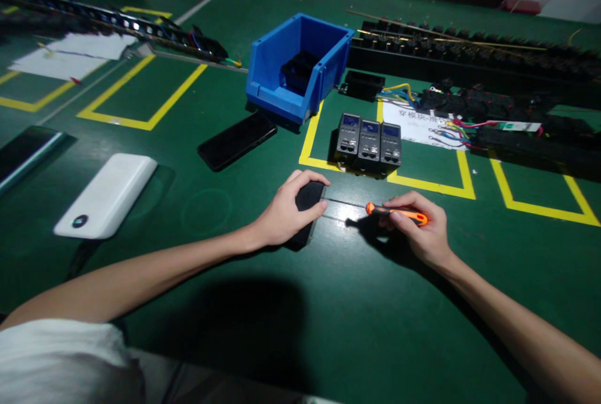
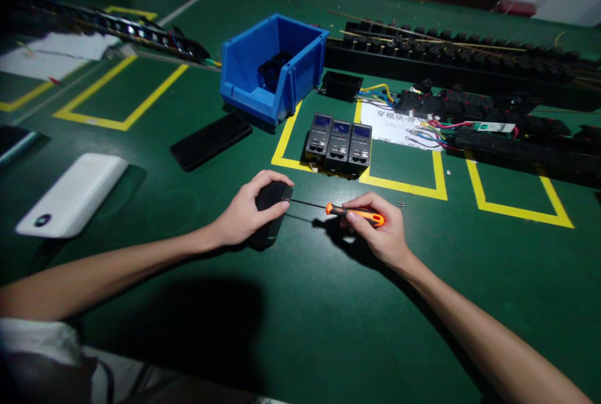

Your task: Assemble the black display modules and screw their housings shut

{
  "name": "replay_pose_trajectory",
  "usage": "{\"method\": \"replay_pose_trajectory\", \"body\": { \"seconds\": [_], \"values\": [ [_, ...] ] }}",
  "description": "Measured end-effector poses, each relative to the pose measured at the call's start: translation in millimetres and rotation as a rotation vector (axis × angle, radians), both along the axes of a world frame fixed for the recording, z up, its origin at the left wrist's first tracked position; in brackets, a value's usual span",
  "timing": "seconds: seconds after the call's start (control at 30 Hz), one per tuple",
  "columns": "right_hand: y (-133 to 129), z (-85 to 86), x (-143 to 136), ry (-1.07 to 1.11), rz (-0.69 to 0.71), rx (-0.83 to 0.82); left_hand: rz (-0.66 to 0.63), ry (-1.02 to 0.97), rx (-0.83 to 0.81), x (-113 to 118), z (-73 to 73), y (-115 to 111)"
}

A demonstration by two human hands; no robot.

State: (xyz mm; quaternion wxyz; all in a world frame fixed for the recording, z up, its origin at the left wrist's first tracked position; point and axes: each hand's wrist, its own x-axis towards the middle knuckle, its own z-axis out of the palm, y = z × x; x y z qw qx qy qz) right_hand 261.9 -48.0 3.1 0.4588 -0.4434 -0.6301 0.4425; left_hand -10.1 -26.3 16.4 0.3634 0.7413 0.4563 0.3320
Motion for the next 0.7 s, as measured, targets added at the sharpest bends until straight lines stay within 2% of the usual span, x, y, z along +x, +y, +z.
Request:
{"method": "replay_pose_trajectory", "body": {
  "seconds": [0.7],
  "values": [
    [-1.9,2.3,-4.8,0.006,-0.058,-0.086,0.011,0.001,0.006,0.2,0.7,-0.4]
  ]
}}
